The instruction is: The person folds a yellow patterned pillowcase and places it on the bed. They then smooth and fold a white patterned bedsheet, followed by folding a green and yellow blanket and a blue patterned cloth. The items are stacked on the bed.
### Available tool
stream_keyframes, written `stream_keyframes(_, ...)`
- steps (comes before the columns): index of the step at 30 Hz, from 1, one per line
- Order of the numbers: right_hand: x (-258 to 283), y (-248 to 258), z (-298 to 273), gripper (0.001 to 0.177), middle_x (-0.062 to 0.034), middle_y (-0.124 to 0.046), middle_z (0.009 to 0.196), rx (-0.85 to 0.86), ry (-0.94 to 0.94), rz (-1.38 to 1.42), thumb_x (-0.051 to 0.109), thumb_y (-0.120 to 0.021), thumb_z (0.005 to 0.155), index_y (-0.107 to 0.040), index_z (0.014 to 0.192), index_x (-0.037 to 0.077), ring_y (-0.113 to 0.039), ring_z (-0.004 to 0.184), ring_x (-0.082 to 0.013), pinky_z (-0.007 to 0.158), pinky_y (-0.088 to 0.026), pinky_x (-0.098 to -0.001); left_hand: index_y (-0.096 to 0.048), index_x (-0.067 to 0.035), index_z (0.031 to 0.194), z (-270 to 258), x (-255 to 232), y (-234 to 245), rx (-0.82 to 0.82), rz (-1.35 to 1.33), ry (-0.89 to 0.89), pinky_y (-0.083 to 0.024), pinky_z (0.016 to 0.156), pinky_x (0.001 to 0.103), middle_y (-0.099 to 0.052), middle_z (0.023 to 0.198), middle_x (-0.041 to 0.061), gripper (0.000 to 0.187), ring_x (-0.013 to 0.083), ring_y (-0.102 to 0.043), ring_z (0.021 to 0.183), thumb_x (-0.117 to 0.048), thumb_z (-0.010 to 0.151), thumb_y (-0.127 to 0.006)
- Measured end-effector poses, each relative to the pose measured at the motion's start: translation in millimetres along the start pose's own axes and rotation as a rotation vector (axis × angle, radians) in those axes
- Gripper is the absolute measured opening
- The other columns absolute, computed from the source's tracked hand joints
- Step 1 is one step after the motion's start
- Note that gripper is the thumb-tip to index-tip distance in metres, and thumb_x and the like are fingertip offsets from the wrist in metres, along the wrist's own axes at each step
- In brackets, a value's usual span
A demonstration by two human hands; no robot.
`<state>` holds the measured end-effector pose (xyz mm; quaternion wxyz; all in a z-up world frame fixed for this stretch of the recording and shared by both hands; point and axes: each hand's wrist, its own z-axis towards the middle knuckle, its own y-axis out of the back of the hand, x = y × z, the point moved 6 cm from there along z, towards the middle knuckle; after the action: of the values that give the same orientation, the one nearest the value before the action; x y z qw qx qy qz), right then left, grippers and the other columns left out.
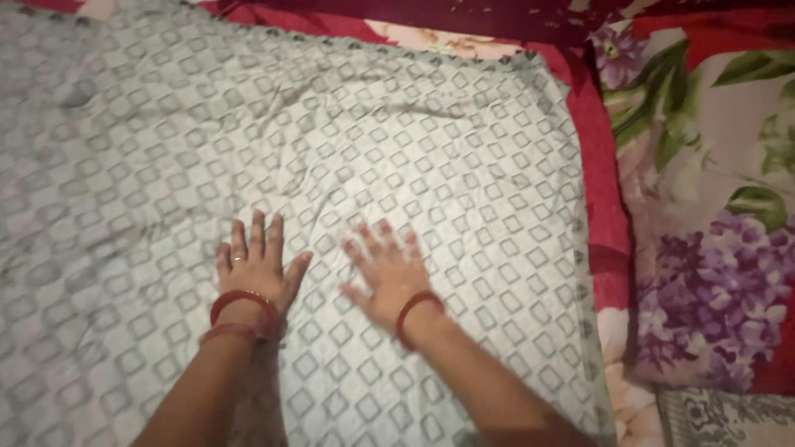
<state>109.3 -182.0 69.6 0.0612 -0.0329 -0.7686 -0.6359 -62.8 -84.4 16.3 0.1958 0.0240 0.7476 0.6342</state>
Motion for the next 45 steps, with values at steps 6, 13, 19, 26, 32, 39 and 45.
stream_keyframes(6, -109, 4, -35, 0.072, -0.0046, -0.017, 0.169, -0.078, -0.246, -0.052, 0.057, -0.042, 0.097, -0.027, 0.160, 0.025, -0.013, 0.156, -0.0316, 0.121, -0.010, -0.0589, -0.019, -0.025, 0.161, -82, 22, 13, -0.091, 0.124, -0.005, -0.003, 0.120, 0.056, -0.009, 0.169, 0.006, 0.083, 0.0327, -0.002, 0.155, -0.071, 0.093, -0.033)
stream_keyframes(13, -209, 1, -128, 0.077, -0.0084, -0.019, 0.170, -0.148, -0.560, -0.169, 0.063, -0.035, 0.098, -0.025, 0.163, 0.024, -0.016, 0.155, -0.0366, 0.122, -0.014, -0.0577, -0.018, -0.027, 0.161, -199, 84, 31, -0.019, 0.178, 0.163, -0.006, 0.119, 0.055, -0.010, 0.170, 0.002, 0.086, 0.0278, -0.005, 0.154, -0.072, 0.090, -0.036)
stream_keyframes(19, -170, 14, -152, 0.080, -0.0103, -0.011, 0.171, 0.040, -0.751, -0.124, 0.065, -0.028, 0.099, -0.015, 0.165, 0.021, -0.009, 0.156, -0.0349, 0.120, -0.014, -0.0620, -0.013, -0.029, 0.161, -314, 149, 67, 0.394, 0.330, 0.146, -0.013, 0.123, 0.050, -0.009, 0.170, -0.001, 0.083, 0.0247, -0.006, 0.157, -0.073, 0.094, -0.035)
stream_keyframes(26, 154, -27, -127, 0.074, -0.0075, -0.008, 0.171, 0.082, -0.077, 0.081, 0.055, -0.044, 0.095, -0.020, 0.161, 0.031, -0.001, 0.156, -0.0340, 0.122, -0.004, -0.0584, -0.010, -0.035, 0.161, -333, 226, 96, 0.247, 0.422, 0.263, -0.018, 0.122, 0.050, -0.011, 0.169, -0.005, 0.086, 0.0244, -0.011, 0.155, -0.078, 0.089, -0.033)
stream_keyframes(32, 274, -51, -118, 0.077, -0.0088, -0.009, 0.169, 0.094, 0.177, 0.075, 0.059, -0.043, 0.096, -0.019, 0.162, 0.026, -0.003, 0.155, -0.0347, 0.121, -0.002, -0.0608, -0.010, -0.031, 0.161, -326, 262, 66, 0.211, 0.357, 0.266, -0.012, 0.117, 0.055, -0.005, 0.169, 0.000, 0.087, 0.0268, -0.004, 0.154, -0.077, 0.090, -0.031)
stream_keyframes(39, 250, -55, -64, 0.072, -0.0105, -0.021, 0.166, -0.159, 0.119, 0.003, 0.055, -0.049, 0.095, -0.031, 0.158, 0.025, -0.012, 0.153, -0.0347, 0.120, -0.009, -0.0572, -0.017, -0.028, 0.161, -273, 303, 72, -0.114, 0.257, 0.178, -0.004, 0.119, 0.056, -0.010, 0.170, -0.001, 0.089, 0.0274, -0.003, 0.154, -0.077, 0.087, -0.030)
stream_keyframes(45, 252, -60, -65, 0.068, -0.0097, -0.030, 0.164, -0.266, 0.144, -0.011, 0.044, -0.053, 0.093, -0.037, 0.156, 0.025, -0.019, 0.152, -0.0345, 0.118, -0.014, -0.0575, -0.018, -0.026, 0.161, -209, 375, 84, -0.163, 0.161, 0.281, -0.002, 0.119, 0.058, -0.012, 0.168, 0.000, 0.080, 0.0286, -0.005, 0.154, -0.069, 0.095, -0.026)
